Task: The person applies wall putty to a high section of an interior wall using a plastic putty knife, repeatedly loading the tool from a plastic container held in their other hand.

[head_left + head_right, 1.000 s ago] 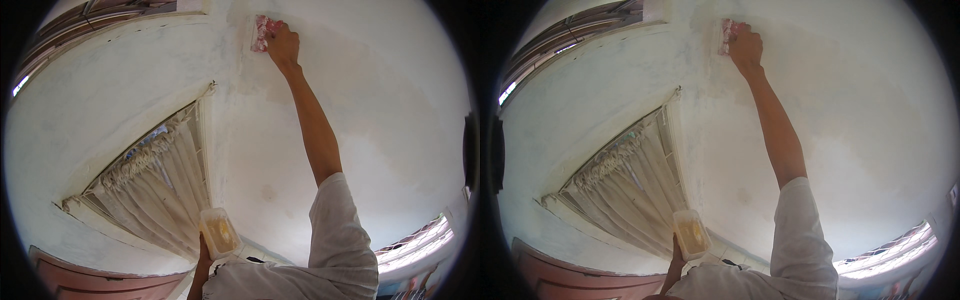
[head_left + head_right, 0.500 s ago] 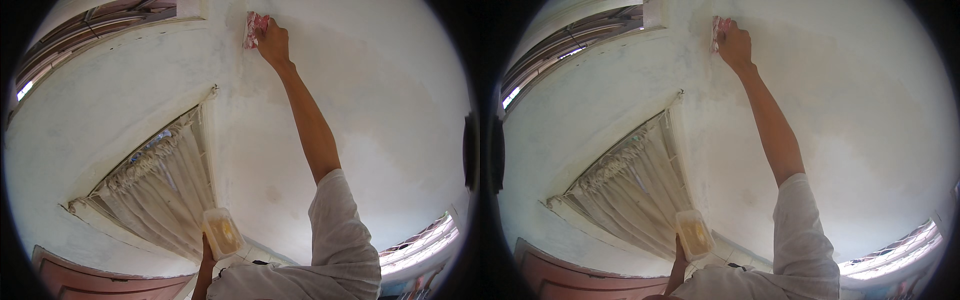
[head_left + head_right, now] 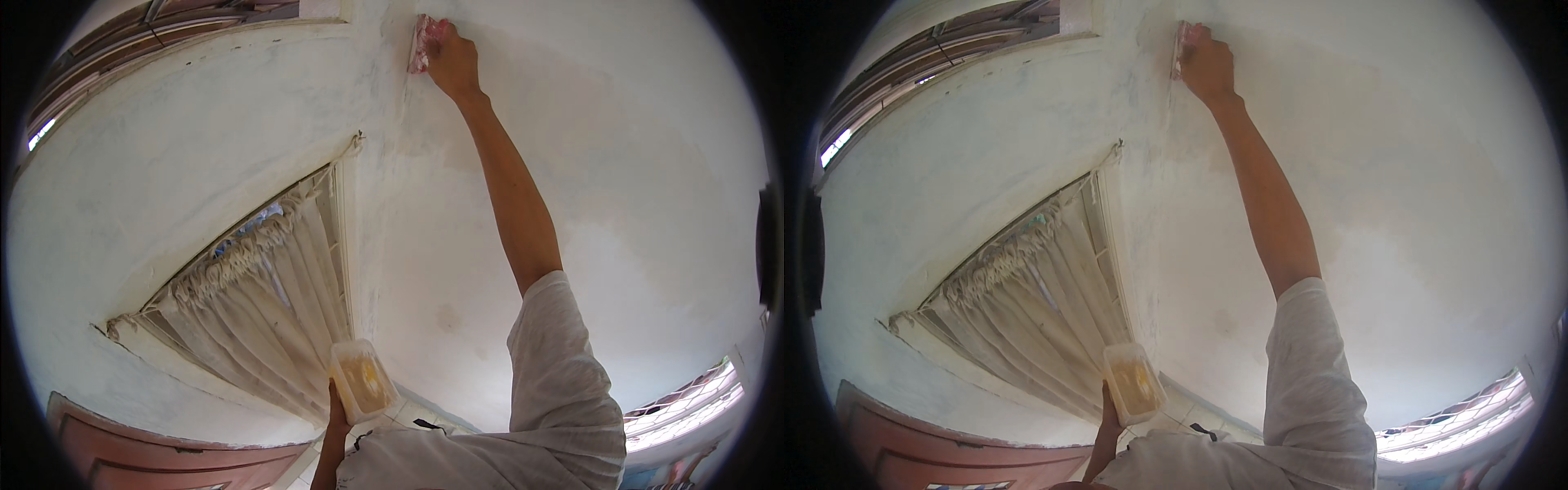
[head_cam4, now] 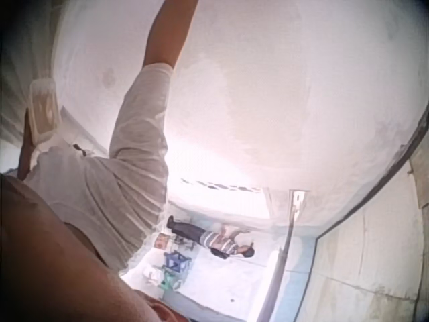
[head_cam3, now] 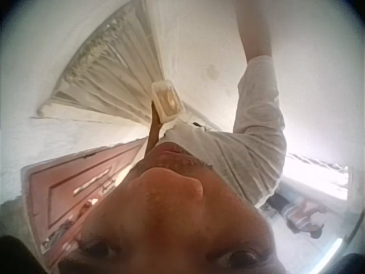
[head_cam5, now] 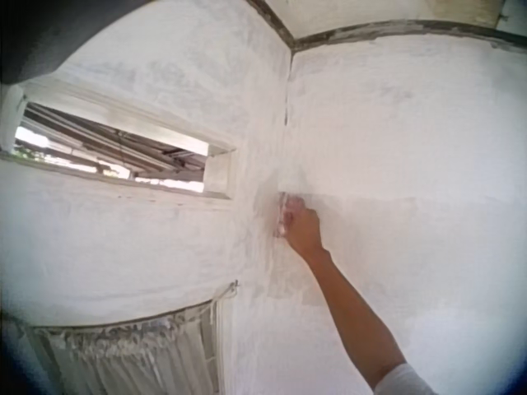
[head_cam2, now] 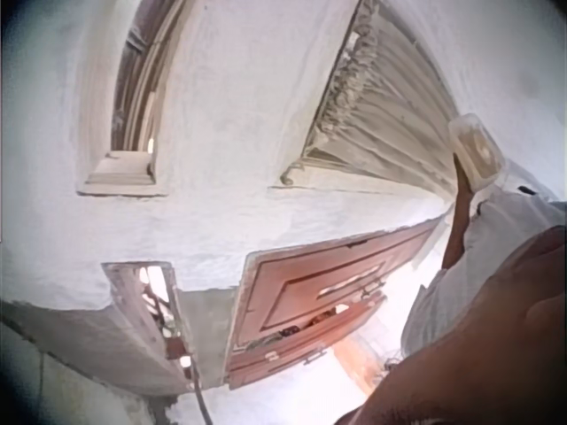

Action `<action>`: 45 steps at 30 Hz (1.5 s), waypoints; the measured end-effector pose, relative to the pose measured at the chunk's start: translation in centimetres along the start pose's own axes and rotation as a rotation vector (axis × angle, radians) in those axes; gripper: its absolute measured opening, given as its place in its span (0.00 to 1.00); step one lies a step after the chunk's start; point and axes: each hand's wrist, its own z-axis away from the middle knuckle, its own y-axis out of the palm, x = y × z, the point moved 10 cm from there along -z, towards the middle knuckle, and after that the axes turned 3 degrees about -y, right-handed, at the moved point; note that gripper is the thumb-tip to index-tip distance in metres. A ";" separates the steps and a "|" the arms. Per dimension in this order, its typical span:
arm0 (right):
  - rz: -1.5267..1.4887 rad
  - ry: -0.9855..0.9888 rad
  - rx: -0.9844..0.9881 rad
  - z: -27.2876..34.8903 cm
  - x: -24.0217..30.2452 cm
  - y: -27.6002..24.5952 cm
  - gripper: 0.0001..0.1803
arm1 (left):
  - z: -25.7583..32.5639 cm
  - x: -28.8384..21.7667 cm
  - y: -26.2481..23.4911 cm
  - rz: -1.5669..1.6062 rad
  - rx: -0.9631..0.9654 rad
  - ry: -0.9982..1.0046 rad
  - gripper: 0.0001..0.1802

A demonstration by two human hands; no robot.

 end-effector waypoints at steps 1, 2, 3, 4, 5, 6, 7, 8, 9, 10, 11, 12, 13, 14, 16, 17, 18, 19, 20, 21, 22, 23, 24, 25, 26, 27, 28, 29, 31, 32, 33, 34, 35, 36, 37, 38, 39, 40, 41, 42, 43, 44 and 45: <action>-0.013 -0.021 0.009 0.0 0.7 0.2 0.15 | -0.2 0.1 0.1 0.005 0.006 0.000 0.42; 0.020 -0.062 -0.010 0.2 1.5 0.2 0.15 | -0.4 0.2 0.2 0.003 0.013 -0.002 0.42; 0.054 -0.104 -0.030 0.4 2.3 0.4 0.15 | -0.6 0.4 0.4 0.003 0.018 -0.006 0.42; 0.088 -0.143 -0.049 0.6 3.2 0.6 0.15 | -0.8 0.6 0.6 0.000 0.021 -0.010 0.42; 0.048 -0.138 -0.015 0.9 4.8 1.1 0.15 | -0.9 0.4 0.6 0.004 0.020 -0.006 0.41; 0.010 -0.132 0.020 2.0 6.5 1.6 0.15 | -0.8 0.5 0.5 0.012 0.017 -0.002 0.41; -0.019 -0.126 0.051 3.3 7.9 1.3 0.15 | -0.9 0.5 0.6 0.012 0.021 -0.004 0.41; -0.139 -0.152 0.032 4.8 9.3 0.6 0.13 | -0.8 0.4 0.7 0.015 0.018 0.000 0.41; -0.255 -0.177 0.016 6.6 10.3 -0.3 0.12 | -0.7 0.6 0.5 0.017 0.015 0.004 0.41; -0.282 -0.159 -0.013 8.3 10.9 -2.2 0.10 | -0.7 0.7 0.7 0.019 0.018 0.001 0.41; -0.317 -0.142 -0.041 9.7 11.7 -4.0 0.08 | -0.6 0.7 0.7 0.022 0.018 0.005 0.41; -0.349 -0.122 -0.067 10.5 11.5 -5.4 0.06 | -0.6 0.8 0.7 0.025 0.016 0.003 0.41; -0.328 -0.110 -0.137 10.5 10.0 -6.0 0.05 | -0.5 0.8 0.7 0.025 0.015 0.007 0.41; -0.298 -0.097 -0.208 10.1 7.5 -6.6 0.05 | -0.7 1.0 1.0 0.026 0.024 -0.001 0.41; -0.188 -0.014 -0.196 8.9 2.5 -6.4 0.07 | -0.8 1.3 1.2 0.033 0.032 -0.007 0.41; -0.188 -0.003 -0.184 8.4 1.6 -5.9 0.07 | -0.7 1.4 1.2 0.040 0.033 -0.007 0.41; -0.189 0.008 -0.173 7.9 0.9 -5.4 0.08 | -0.7 1.6 1.4 0.044 0.039 -0.007 0.41; -0.192 0.019 -0.160 7.6 0.3 -4.8 0.08 | -0.7 1.6 1.4 0.057 0.044 -0.006 0.41; -0.213 0.046 -0.134 7.5 0.4 -4.1 0.08 | -0.6 1.7 1.4 0.070 0.047 -0.004 0.41; -0.234 0.072 -0.107 7.3 0.6 -3.2 0.08 | -0.3 1.7 1.2 0.077 0.037 0.007 0.41; -0.256 0.098 -0.079 7.2 0.9 -2.3 0.08 | -0.2 1.9 1.2 0.093 0.035 0.011 0.40; -0.239 0.086 -0.081 7.1 0.9 -1.6 0.08 | 0.1 1.8 0.8 0.063 0.007 0.037 0.40; -0.219 0.073 -0.086 7.0 0.7 -0.8 0.08 | 0.2 1.7 0.6 0.032 -0.017 0.060 0.40; -0.199 0.059 -0.090 6.9 0.4 -0.1 0.08 | 0.5 1.5 0.4 0.001 -0.042 0.085 0.40; -0.173 0.068 -0.108 7.0 0.2 0.2 0.08 | 0.7 1.6 0.4 0.008 -0.054 0.081 0.40; -0.146 0.077 -0.126 7.0 0.0 0.5 0.08 | 1.1 1.7 0.4 0.014 -0.067 0.077 0.40; -0.118 0.087 -0.144 7.2 -0.3 0.7 0.08 | 1.4 1.7 0.4 0.020 -0.079 0.072 0.40; -0.158 0.038 -0.207 7.3 0.5 0.2 0.07 | 1.7 1.6 0.3 0.011 -0.082 0.082 0.40; -0.226 -0.059 -0.336 7.7 1.7 -1.0 0.07 | 2.0 1.5 0.4 -0.013 -0.083 0.093 0.41; -0.230 -0.080 -0.298 7.8 2.4 -0.8 0.07 | 2.1 1.7 0.5 0.006 -0.075 0.082 0.41; -0.229 -0.100 -0.259 8.2 3.1 -0.5 0.07 | 2.0 1.8 0.6 0.022 -0.065 0.067 0.41; -0.239 -0.123 -0.205 8.3 4.7 0.8 0.07 | 2.1 1.9 0.7 0.055 -0.064 0.054 0.41; -0.288 -0.123 -0.152 9.6 6.7 0.9 0.07 | 2.3 1.7 1.3 0.071 -0.047 0.056 0.41; -0.324 -0.189 -0.139 11.1 8.8 0.7 0.07 | 2.2 1.4 2.2 0.087 -0.029 0.056 0.42; -0.380 -0.203 -0.056 12.7 11.0 -0.4 0.07 | 2.3 1.1 3.0 0.104 -0.013 0.056 0.42; -0.408 -0.261 -0.073 14.5 12.7 -2.1 0.07 | 2.1 0.6 3.7 0.065 -0.014 0.080 0.42; -0.546 -0.132 -0.085 16.7 11.9 -3.5 0.07 | 1.8 0.5 4.5 0.029 -0.015 0.090 0.42; -0.680 0.002 -0.101 19.0 10.6 -4.8 0.07 | 1.3 0.2 5.3 -0.008 -0.016 0.101 0.42; -0.652 0.146 -0.069 22.0 8.9 -5.9 0.06 | 0.7 0.3 5.1 -0.015 -0.021 0.107 0.41; -0.641 0.290 -0.027 25.3 7.5 -6.2 0.06 | -0.1 0.4 3.6 -0.012 -0.042 0.128 0.41; -0.700 0.499 -0.001 28.8 5.9 -7.0 0.06 | -0.9 0.6 2.7 -0.012 -0.057 0.134 0.41; -0.745 0.715 0.022 32.5 4.4 -7.9 0.07 | -1.6 0.6 3.1 -0.024 -0.040 0.136 0.41; -0.805 0.777 0.057 35.2 3.9 -8.5 0.09 | -2.1 0.6 3.4 -0.034 -0.033 0.137 0.41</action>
